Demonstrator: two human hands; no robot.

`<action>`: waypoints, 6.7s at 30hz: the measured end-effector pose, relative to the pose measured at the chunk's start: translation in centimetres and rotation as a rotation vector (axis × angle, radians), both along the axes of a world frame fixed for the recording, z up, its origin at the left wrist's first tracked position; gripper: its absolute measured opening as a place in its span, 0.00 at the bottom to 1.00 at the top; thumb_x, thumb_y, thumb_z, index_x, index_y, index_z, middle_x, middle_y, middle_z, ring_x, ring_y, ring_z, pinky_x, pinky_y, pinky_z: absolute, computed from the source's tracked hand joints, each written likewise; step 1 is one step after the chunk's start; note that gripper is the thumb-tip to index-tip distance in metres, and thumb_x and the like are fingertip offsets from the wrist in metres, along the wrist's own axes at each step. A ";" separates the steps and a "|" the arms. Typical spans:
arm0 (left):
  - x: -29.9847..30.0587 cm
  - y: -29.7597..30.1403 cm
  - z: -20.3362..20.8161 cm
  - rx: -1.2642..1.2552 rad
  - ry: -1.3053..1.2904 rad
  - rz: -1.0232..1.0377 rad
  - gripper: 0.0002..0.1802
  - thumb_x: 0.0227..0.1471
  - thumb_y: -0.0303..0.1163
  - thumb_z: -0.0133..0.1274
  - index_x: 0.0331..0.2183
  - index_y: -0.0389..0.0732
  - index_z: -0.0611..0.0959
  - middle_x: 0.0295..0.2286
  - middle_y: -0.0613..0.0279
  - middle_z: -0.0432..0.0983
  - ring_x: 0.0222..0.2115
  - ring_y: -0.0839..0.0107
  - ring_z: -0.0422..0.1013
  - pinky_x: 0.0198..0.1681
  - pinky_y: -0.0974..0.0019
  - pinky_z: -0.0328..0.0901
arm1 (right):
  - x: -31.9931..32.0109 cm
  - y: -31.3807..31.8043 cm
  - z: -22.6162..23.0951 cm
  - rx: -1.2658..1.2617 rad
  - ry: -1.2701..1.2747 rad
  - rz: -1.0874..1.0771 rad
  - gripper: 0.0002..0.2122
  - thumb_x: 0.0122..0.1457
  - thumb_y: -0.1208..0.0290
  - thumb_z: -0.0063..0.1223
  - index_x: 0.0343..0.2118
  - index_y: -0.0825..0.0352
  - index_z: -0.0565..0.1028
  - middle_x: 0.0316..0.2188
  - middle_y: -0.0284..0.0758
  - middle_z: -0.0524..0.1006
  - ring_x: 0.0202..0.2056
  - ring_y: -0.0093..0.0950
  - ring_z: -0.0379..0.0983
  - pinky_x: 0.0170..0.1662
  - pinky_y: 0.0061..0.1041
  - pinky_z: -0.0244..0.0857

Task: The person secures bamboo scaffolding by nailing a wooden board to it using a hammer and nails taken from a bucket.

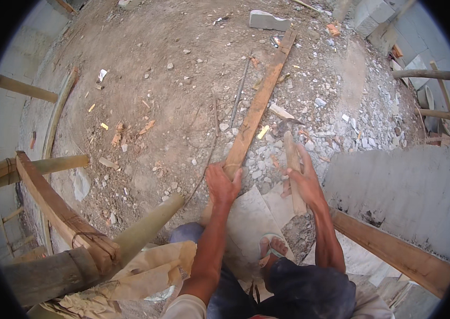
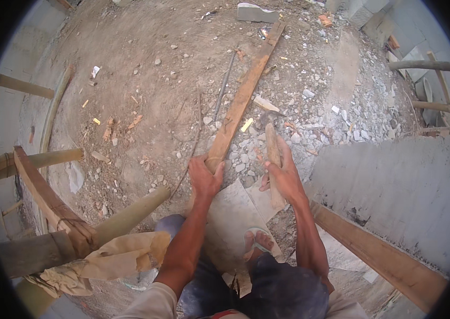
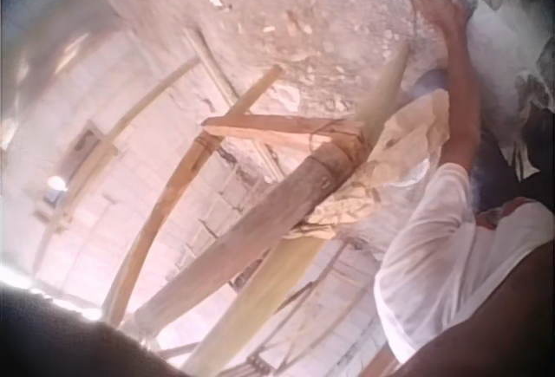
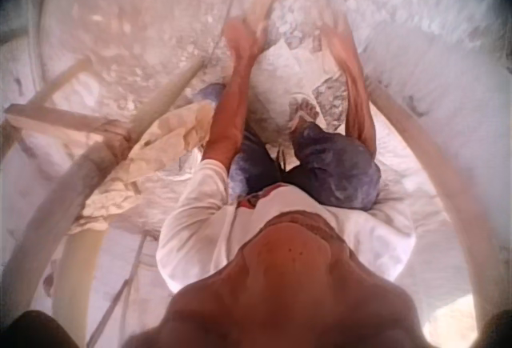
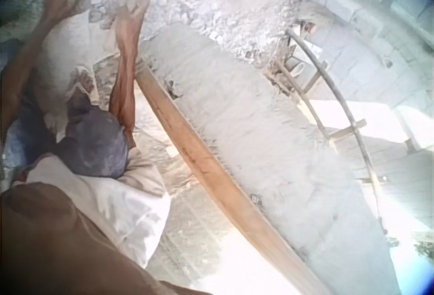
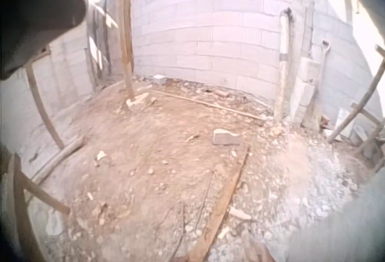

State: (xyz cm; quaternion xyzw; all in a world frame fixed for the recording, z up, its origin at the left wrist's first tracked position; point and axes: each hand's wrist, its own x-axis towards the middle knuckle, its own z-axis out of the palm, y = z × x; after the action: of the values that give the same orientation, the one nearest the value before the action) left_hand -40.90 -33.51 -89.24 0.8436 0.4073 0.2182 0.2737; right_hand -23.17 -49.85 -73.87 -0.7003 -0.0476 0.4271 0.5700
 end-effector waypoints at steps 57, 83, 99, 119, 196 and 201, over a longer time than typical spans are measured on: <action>1.1 -0.3 -0.5 -0.045 -0.007 -0.011 0.34 0.48 0.40 0.73 0.50 0.35 0.76 0.46 0.44 0.73 0.51 0.42 0.69 0.56 0.42 0.62 | 3.0 19.9 -7.7 0.839 -0.098 -0.085 0.14 0.61 0.77 0.62 0.21 0.64 0.70 0.17 0.31 0.70 0.18 0.24 0.68 0.25 0.30 0.64; 0.8 -0.1 -1.1 -0.002 -0.027 -0.058 0.34 0.50 0.42 0.74 0.50 0.33 0.76 0.46 0.40 0.73 0.49 0.40 0.70 0.55 0.41 0.64 | 5.8 19.0 -6.1 0.948 -0.024 -0.267 0.13 0.62 0.77 0.57 0.19 0.62 0.70 0.16 0.29 0.72 0.16 0.23 0.69 0.20 0.31 0.64; 0.2 0.5 -0.5 -0.012 -0.027 -0.040 0.33 0.49 0.38 0.74 0.50 0.35 0.75 0.47 0.43 0.73 0.50 0.41 0.69 0.55 0.41 0.63 | 12.7 17.8 -7.8 0.813 0.137 -0.739 0.13 0.63 0.69 0.52 0.23 0.55 0.62 0.16 0.27 0.61 0.17 0.26 0.59 0.32 0.39 0.64; 0.4 0.4 -0.9 -0.011 -0.007 -0.032 0.33 0.49 0.41 0.73 0.50 0.35 0.75 0.47 0.44 0.73 0.49 0.41 0.69 0.54 0.43 0.64 | 10.1 19.9 -5.6 0.649 -0.084 -0.559 0.15 0.68 0.64 0.57 0.25 0.55 0.64 0.16 0.24 0.61 0.19 0.23 0.62 0.37 0.38 0.67; 8.8 7.1 2.4 -0.435 -0.545 0.183 0.06 0.69 0.29 0.53 0.44 0.39 0.82 0.39 0.61 0.82 0.34 0.74 0.73 0.41 0.65 0.70 | 2.7 8.1 -8.9 1.068 -0.278 -0.181 0.10 0.64 0.75 0.58 0.33 0.60 0.66 0.28 0.34 0.72 0.36 0.33 0.73 0.60 0.52 0.64; 8.1 7.1 1.7 -0.502 -0.569 0.155 0.08 0.71 0.29 0.51 0.47 0.39 0.82 0.39 0.62 0.82 0.35 0.75 0.73 0.42 0.66 0.69 | 1.1 6.7 -8.4 0.862 -0.313 -0.270 0.07 0.67 0.76 0.60 0.35 0.62 0.71 0.34 0.37 0.79 0.43 0.35 0.78 0.62 0.53 0.65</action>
State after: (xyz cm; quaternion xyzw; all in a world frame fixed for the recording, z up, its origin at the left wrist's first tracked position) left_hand -32.76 -26.45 -87.53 0.6226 0.4186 0.3571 0.5564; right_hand -22.06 -43.12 -82.22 -0.4561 -0.2143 0.1799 0.8448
